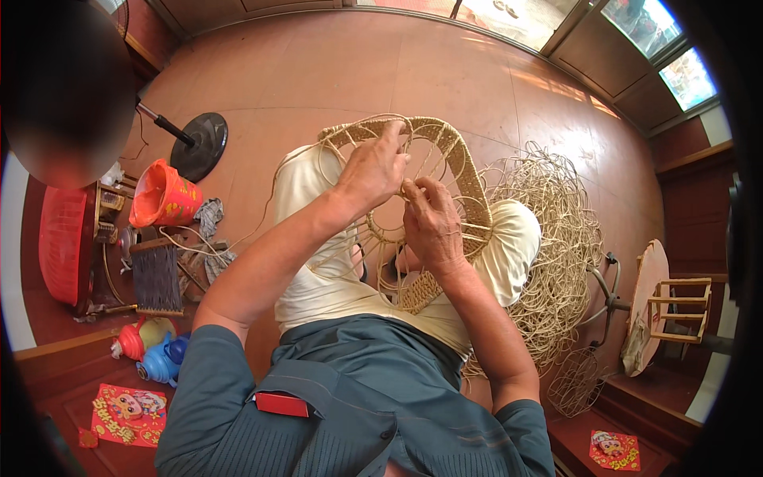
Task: Manually weaving a basket using thin strips of natural material.
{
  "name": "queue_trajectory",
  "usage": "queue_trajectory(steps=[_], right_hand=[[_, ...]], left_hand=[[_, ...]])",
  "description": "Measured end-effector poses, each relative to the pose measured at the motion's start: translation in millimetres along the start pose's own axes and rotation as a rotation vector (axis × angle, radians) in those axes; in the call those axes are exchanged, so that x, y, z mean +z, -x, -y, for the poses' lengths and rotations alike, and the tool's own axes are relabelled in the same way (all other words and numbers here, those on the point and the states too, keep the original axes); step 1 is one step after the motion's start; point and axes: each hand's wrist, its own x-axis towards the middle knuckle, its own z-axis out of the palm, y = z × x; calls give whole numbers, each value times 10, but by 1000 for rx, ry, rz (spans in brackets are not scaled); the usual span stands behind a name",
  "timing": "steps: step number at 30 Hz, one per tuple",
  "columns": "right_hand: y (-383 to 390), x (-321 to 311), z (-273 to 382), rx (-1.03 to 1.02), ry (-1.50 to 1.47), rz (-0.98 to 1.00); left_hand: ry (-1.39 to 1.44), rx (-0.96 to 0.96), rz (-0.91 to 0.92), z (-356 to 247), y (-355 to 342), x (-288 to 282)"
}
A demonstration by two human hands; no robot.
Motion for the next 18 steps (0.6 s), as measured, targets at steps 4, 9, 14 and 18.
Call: queue_trajectory(steps=[4, 9, 14, 18], right_hand=[[-32, 29, 35, -9, -40, -104], [-47, 28, 50, -23, -46, -138], [-21, 46, 38, -18, -39, -136], [-4, -4, 37, -71, 53, -5]], left_hand=[[-7, -104, 102, -39, -92, 64], [-70, 117, -98, 34, 129, 117], [599, -184, 12, 87, 547, 2], [816, -388, 12, 47, 962, -200]])
